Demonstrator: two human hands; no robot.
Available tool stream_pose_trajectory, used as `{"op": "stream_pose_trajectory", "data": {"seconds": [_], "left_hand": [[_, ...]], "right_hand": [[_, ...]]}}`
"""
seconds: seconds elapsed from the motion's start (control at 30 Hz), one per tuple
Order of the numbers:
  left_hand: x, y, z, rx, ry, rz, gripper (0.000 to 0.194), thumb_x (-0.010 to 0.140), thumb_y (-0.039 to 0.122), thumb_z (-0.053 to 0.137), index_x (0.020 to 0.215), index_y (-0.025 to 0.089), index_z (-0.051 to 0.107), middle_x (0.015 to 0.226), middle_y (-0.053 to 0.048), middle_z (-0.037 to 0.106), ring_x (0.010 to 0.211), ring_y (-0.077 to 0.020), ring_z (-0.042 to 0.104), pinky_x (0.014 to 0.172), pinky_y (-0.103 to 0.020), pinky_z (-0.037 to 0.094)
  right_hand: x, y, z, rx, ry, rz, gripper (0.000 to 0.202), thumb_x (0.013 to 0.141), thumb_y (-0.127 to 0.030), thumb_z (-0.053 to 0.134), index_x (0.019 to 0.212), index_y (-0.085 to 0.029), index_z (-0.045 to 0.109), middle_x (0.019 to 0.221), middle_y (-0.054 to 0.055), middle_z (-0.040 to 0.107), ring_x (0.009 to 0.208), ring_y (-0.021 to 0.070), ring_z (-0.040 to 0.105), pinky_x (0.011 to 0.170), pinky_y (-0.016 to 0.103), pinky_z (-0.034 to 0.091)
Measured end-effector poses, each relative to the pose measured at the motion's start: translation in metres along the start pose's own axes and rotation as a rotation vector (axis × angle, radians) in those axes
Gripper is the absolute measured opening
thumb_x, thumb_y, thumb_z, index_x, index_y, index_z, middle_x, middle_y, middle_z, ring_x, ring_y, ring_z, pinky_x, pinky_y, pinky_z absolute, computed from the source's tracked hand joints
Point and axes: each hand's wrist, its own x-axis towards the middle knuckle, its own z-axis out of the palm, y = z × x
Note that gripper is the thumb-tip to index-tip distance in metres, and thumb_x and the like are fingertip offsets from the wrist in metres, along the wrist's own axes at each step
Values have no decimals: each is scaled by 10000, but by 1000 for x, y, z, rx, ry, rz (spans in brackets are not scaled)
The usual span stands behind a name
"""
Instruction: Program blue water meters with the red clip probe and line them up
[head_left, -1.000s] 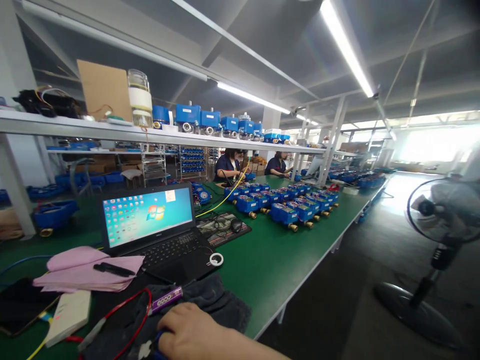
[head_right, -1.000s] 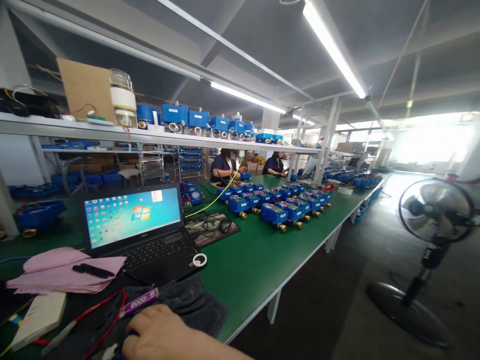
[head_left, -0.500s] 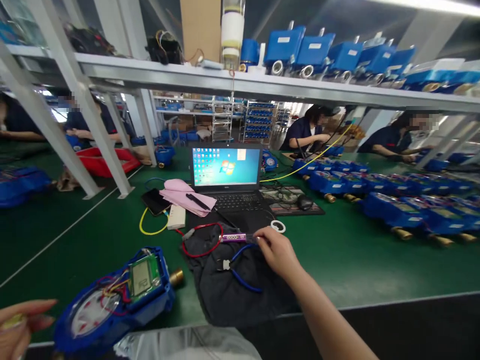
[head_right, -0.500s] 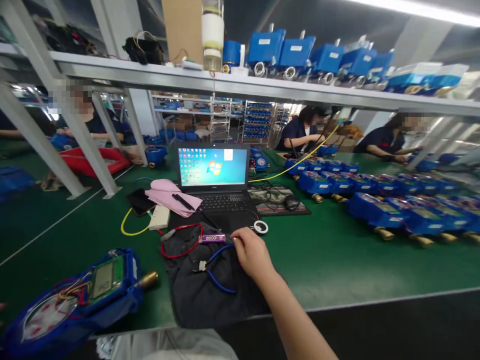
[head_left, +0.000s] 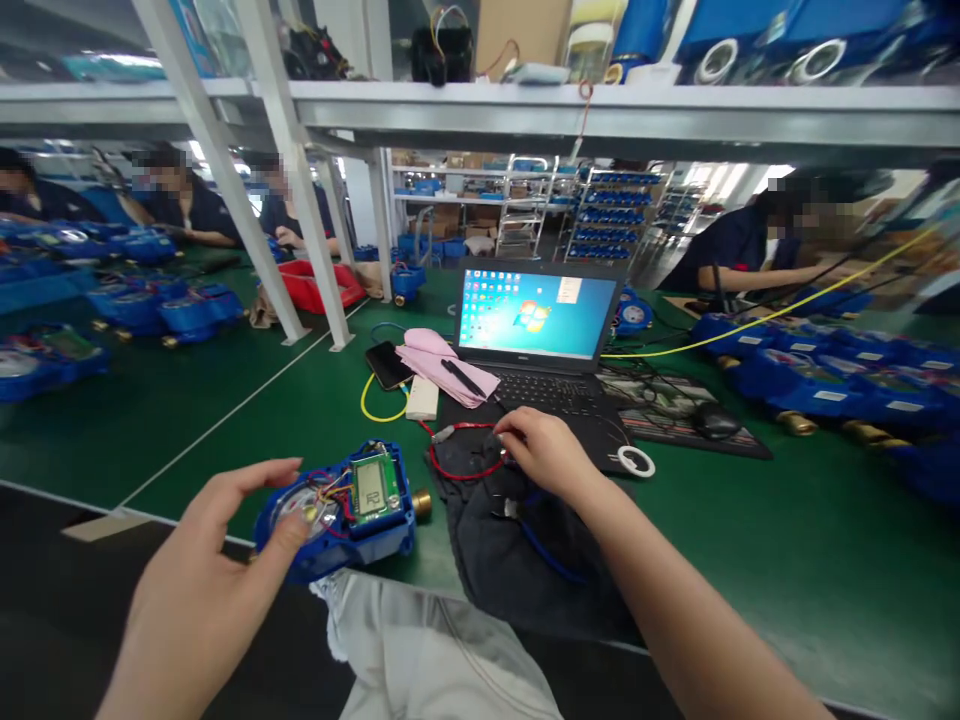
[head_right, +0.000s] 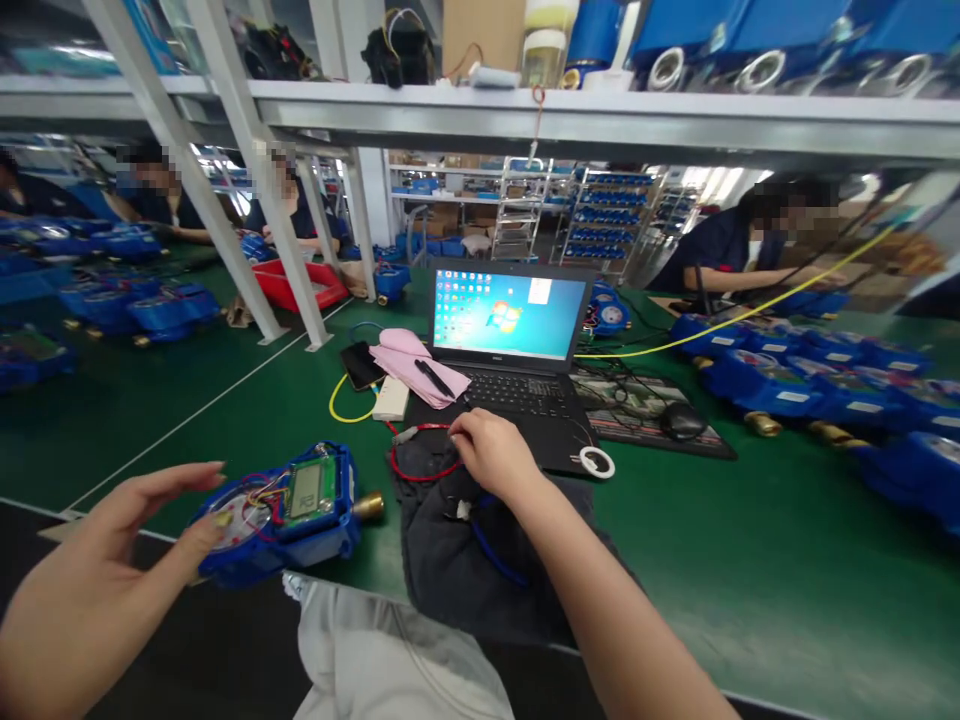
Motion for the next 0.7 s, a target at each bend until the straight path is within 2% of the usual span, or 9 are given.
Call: {"op": "stream_pose_trajectory", "data": {"seconds": [0.07,0.17,0.23,0.3,0.43,0.5,0.6,0.7], "left_hand": [[-4,8,1,101,-3,12,373,754,501,625,1061,297,568,1056,14,607,563,-136,487,551,-254,349],[-11,14,0,68,19,106,348,766,481,614,1057,296,570,1055,-7,607,763,-208,559,652,-275,391],[-14,13,-1,32,27,130,327,754,441,639,1042,298,583,1044,-16,609,900,-247,565,747,-288,399],[-16,11,-2,3,35,137,312,747,411,652,1030,291,597,1044,-26,611,962,-266,556,811,-301,392],[-17,12,2,-8,44,186,229,779,365,623,986,269,627,1030,-39,614,957,-256,551,827,-306,382],[-17,18,9,-28,3,231,174,821,332,575,966,259,636,1008,-42,616,960,-243,547,824,-301,381],[-17,35,25,-128,-91,263,178,880,306,490,915,244,653,940,-41,633,930,-222,553,824,-300,381],[-19,53,40,-277,-191,222,273,920,336,418,866,231,664,866,-38,647,860,-204,568,797,-301,390]], "right_hand": [[22,-7,14,-13,-56,-46,173,839,-123,539,915,-184,681,934,77,678,889,218,617,781,300,437],[48,-13,39,-26,-130,-101,247,788,-94,587,983,-201,693,930,82,702,874,235,640,763,305,448],[57,-15,51,-29,-152,-121,243,752,-72,610,934,-200,708,836,80,711,805,244,654,720,308,458],[58,-16,54,-16,-135,-138,213,744,-59,605,868,-195,712,774,73,709,763,243,659,695,306,467],[38,-30,37,72,7,-180,266,823,-80,518,1012,-194,666,971,59,705,873,195,658,788,282,488],[21,-41,24,175,153,-224,266,861,-119,485,1061,-190,644,1038,56,694,894,172,659,815,272,501],[-3,-58,10,358,349,-356,255,880,-136,480,1059,-208,646,1015,44,708,888,169,674,810,279,532],[-19,-67,3,410,375,-482,343,869,-69,474,1140,-224,616,1064,43,697,965,173,664,842,287,542]]}}
